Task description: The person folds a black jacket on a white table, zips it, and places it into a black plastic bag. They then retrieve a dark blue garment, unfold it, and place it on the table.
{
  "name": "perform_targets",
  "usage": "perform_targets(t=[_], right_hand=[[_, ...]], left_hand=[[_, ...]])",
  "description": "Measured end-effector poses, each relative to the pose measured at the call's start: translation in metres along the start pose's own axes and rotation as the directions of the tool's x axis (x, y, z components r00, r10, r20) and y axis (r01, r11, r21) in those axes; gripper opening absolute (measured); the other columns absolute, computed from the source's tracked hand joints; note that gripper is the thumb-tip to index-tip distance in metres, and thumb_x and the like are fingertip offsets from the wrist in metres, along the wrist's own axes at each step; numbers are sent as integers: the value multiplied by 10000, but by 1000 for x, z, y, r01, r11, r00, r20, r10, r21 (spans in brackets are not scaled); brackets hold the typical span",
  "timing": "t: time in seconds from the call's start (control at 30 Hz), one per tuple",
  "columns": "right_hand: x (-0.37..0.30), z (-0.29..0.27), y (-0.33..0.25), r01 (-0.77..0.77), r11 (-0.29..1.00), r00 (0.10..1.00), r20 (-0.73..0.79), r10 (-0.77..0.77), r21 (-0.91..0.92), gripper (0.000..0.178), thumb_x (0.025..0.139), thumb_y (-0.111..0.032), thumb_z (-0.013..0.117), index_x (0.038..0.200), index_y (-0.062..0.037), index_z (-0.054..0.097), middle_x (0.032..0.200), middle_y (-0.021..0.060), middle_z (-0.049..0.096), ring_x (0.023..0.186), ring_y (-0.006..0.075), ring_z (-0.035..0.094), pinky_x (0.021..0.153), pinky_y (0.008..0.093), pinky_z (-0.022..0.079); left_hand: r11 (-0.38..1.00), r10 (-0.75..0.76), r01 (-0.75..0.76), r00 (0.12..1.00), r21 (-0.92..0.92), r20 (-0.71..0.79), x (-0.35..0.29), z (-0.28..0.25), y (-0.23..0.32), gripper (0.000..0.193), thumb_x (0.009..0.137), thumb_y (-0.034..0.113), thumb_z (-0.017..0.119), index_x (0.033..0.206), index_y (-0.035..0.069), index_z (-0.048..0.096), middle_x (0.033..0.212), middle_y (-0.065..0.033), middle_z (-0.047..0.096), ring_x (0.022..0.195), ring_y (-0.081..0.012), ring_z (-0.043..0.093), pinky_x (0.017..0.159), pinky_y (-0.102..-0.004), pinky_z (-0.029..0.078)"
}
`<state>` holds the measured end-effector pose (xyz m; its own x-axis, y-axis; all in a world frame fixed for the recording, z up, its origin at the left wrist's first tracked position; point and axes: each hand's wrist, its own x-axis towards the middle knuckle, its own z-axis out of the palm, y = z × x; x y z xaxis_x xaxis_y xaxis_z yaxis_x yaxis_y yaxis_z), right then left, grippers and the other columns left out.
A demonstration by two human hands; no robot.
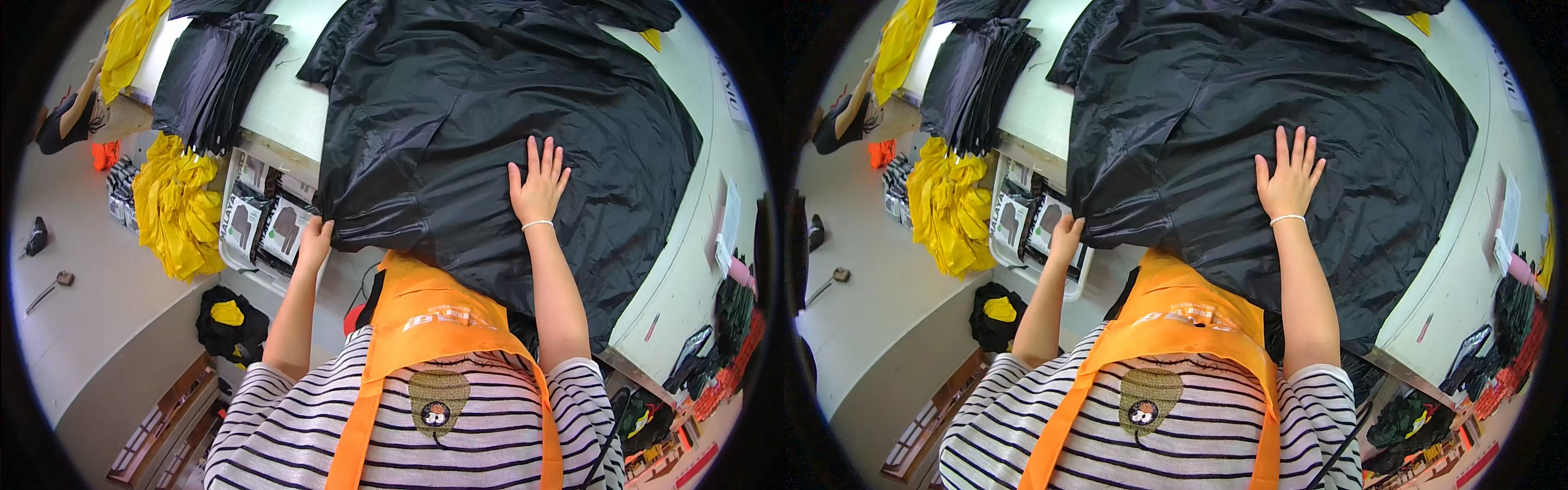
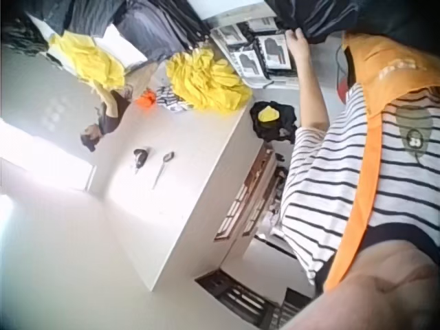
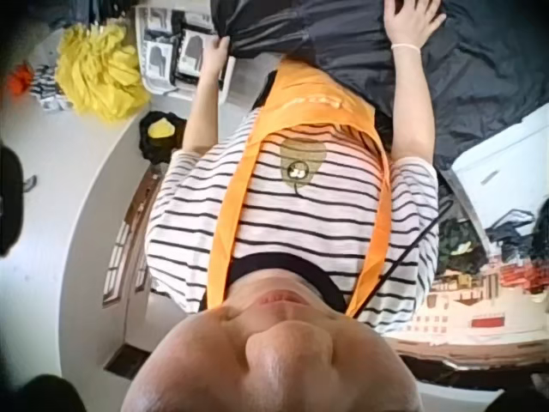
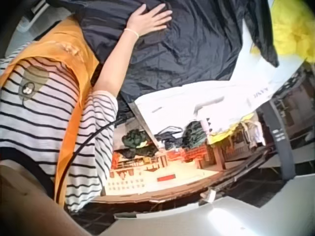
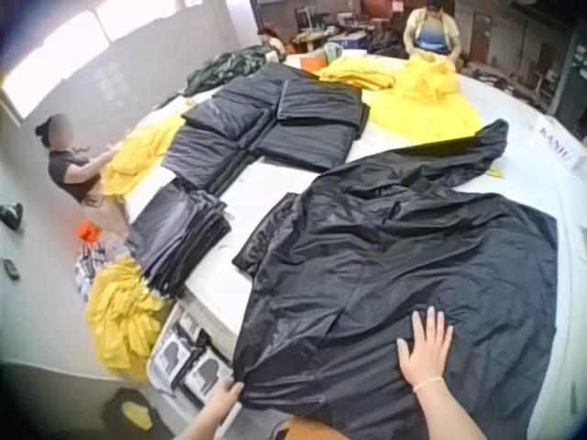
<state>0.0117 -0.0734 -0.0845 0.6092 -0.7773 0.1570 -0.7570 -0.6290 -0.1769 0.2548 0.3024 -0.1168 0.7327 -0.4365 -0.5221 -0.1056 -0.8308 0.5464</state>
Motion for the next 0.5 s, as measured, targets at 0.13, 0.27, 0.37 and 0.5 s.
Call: perform_targets(t=[0.13,0.27,0.37,0.5], right_hand=[[-3,-3,7,-15,1000,1000,-2,15,-22,599,852,-447,527,1383,-207,388,1473,118,285,1366,336,226,1065,569,172],[1,-4,17,5,999,1000,9,-6,46,601,854,-462,525,1377,-196,396,1478,127,269,1367,337,219,1075,562,148],[0,-12,51,-48,797,998,56,19,602,545,852,-378,595,1320,-129,468,1415,154,378,1333,310,307,1090,453,209],[-77,-104,135,-411,802,853,-129,507,434,348,802,-229,649,1086,-29,620,1010,186,622,989,335,566,858,402,445]], left_hand=[[635,-108,150,989,-758,105,-5,-20,30,370,860,243,567,1129,-10,529,941,-47,602,828,-177,559,773,-299,451],[910,-312,370,909,-188,278,3,-31,38,360,869,299,580,1022,-25,616,998,-67,647,895,-157,595,821,-306,452],[696,1,180,968,-696,251,8,-41,70,294,911,249,556,959,-30,635,992,-77,663,921,-173,617,875,-290,436],[571,-26,225,966,-789,256,18,-22,62,443,930,314,528,1217,-24,526,1227,-91,565,1115,-197,543,972,-320,396]])
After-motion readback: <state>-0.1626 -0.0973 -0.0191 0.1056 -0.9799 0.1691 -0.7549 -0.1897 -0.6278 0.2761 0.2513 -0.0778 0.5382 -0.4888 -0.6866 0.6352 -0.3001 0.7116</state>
